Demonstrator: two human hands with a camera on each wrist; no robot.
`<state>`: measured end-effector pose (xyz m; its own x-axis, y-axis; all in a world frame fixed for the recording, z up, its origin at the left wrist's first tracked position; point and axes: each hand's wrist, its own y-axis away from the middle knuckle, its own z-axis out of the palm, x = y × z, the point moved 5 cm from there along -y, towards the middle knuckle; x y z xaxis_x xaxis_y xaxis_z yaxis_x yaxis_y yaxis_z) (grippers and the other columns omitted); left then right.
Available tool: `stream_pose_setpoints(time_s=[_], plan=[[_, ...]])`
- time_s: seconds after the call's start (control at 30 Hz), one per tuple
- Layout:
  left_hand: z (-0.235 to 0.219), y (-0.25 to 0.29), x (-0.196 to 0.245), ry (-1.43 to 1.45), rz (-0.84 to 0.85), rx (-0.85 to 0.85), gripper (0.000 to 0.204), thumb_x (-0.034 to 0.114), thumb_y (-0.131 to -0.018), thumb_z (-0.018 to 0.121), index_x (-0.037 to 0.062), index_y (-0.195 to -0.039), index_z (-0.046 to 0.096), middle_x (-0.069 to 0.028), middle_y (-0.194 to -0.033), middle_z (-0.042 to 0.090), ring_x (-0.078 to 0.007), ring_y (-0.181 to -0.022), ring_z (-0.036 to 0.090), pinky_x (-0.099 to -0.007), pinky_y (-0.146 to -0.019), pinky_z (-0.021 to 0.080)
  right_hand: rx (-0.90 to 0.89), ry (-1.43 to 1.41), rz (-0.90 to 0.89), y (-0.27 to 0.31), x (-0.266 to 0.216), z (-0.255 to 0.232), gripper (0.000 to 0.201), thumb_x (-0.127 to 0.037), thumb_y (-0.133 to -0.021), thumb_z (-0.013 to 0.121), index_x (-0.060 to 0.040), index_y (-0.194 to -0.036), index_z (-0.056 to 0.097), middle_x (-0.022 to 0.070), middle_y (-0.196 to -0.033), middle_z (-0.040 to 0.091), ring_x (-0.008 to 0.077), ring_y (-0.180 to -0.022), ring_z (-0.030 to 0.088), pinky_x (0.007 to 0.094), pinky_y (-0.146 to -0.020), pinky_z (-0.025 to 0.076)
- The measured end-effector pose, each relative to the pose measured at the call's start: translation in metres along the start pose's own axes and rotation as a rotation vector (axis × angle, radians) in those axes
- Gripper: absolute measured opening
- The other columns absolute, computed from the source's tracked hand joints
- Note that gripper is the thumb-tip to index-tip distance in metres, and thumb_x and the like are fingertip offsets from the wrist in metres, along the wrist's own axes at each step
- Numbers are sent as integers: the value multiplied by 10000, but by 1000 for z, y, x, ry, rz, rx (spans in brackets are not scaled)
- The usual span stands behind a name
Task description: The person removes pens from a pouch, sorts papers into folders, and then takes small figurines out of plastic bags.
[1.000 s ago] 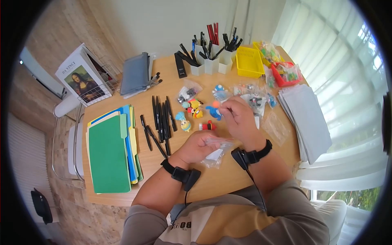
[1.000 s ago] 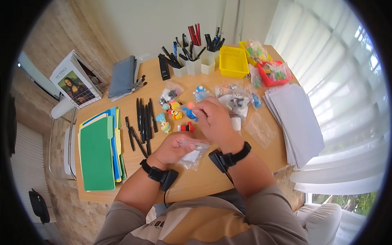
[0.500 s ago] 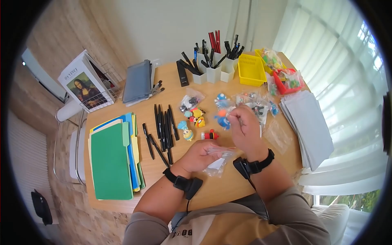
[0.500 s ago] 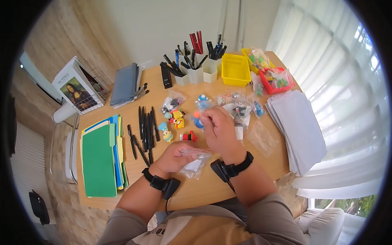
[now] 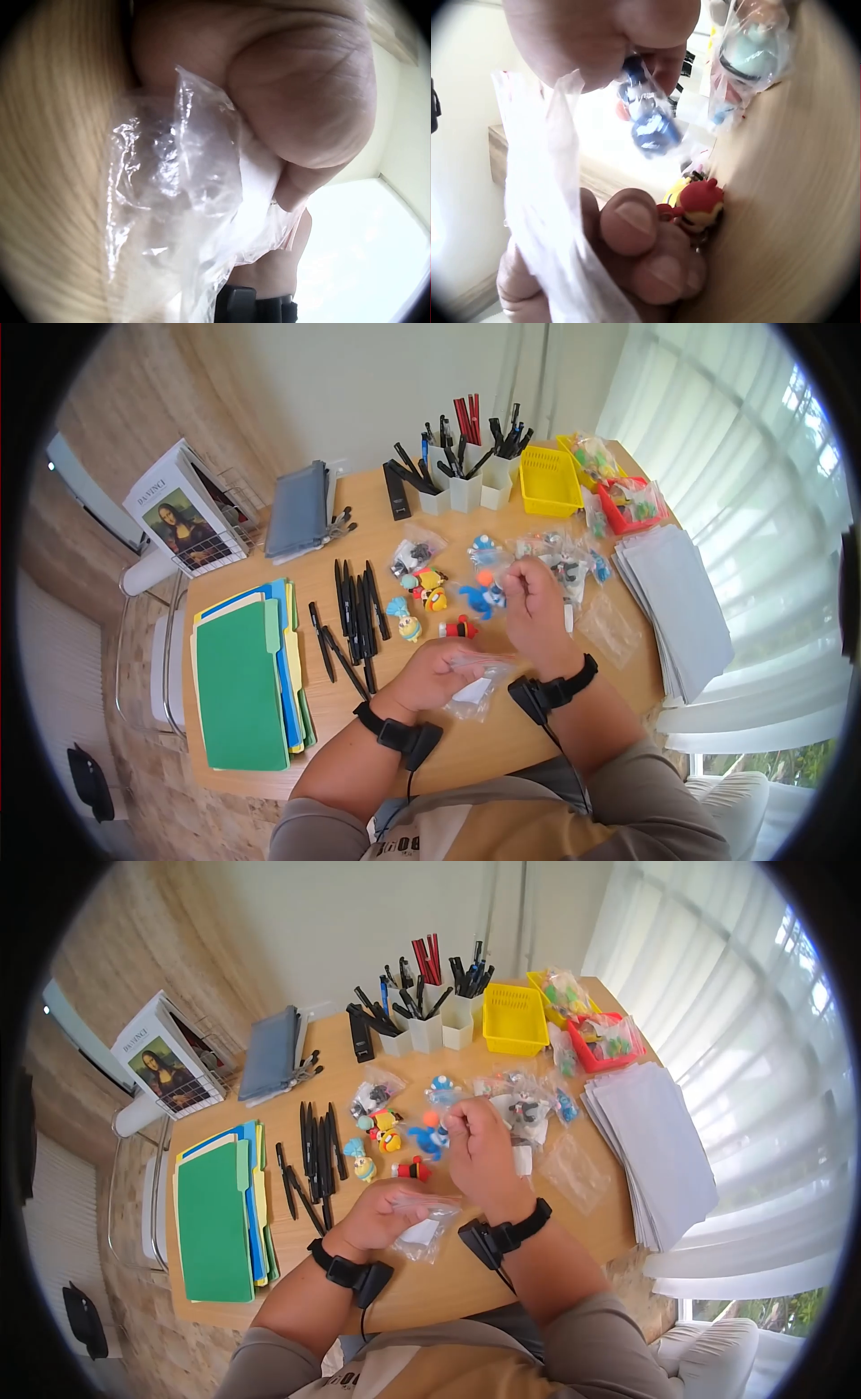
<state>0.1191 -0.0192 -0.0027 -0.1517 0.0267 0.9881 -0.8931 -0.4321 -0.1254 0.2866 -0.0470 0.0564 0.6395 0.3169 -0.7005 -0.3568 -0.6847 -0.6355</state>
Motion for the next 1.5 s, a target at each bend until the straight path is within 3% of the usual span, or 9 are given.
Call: stream_pose_setpoints(time_s=[0.23,0.43,0.77,0.97,1.07,1.17,1.23,1.3,1.5], plan=[[-3,1,0,66,-28,103,151,95,-944,627,7,-1064,655,-21,-952,655,-97,-860,573,-253,-795,473,85,-390,392,9,26,10,114,-121,-1005,502,-33,-936,524,46,-874,641,77,-770,552,261,-666,478],[-7,-6,7,-65,105,144,177,133,-925,646,19,-1053,688,-53,-993,600,-155,-952,562,-285,-871,446,105,-632,616,9,40,13,88,-125,-1017,486,-51,-977,512,35,-932,646,63,-799,561,231,-695,488],[-10,-5,13,-91,180,206,308,236,-921,647,-9,-1098,701,-109,-1290,512,-224,-1252,435,-360,-1053,340,35,-541,509,11,48,17,76,-82,-992,531,-84,-1059,497,29,-951,633,75,-831,580,231,-737,503],[-11,-4,15,-137,259,264,220,191,-911,662,41,-1066,707,-57,-1055,633,-239,-1209,461,-376,-1042,345,-42,-762,465,10,35,23,297,-19,-908,646,-48,-1135,456,53,-1014,588,100,-893,570,248,-758,498],[-14,-5,20,-197,324,308,204,186,-909,669,34,-1042,695,-67,-1061,630,-248,-1207,463,-391,-1039,347,-31,-614,439,7,34,20,336,-36,-920,631,-47,-1194,437,64,-1018,581,114,-910,574,253,-785,497],[-15,-3,20,-262,340,270,203,178,-912,666,22,-1041,682,-107,-1161,601,-253,-1164,503,-384,-1016,372,-47,-594,622,13,40,22,369,-57,-934,612,-36,-1247,418,87,-1027,581,125,-920,578,254,-784,501],[-10,-3,15,-154,290,250,235,201,-913,660,7,-1043,688,-126,-1255,554,-261,-1157,517,-391,-1011,381,-201,-350,443,13,37,25,412,-89,-946,598,-36,-1296,388,107,-1040,589,137,-921,587,274,-762,512],[-7,-3,11,-46,242,231,270,223,-915,653,-9,-1046,695,-146,-1349,506,-268,-1151,532,-397,-1006,390,-216,-422,473,14,28,26,389,-94,-944,600,-41,-1281,415,112,-1041,593,145,-909,593,284,-748,513],[-10,-4,23,-249,400,214,136,114,-904,640,2,-980,656,-142,-1132,626,-264,-1004,580,-358,-923,434,-284,-248,300,13,27,27,165,-94,-937,590,-24,-1085,572,121,-984,627,193,-843,624,312,-727,510]])
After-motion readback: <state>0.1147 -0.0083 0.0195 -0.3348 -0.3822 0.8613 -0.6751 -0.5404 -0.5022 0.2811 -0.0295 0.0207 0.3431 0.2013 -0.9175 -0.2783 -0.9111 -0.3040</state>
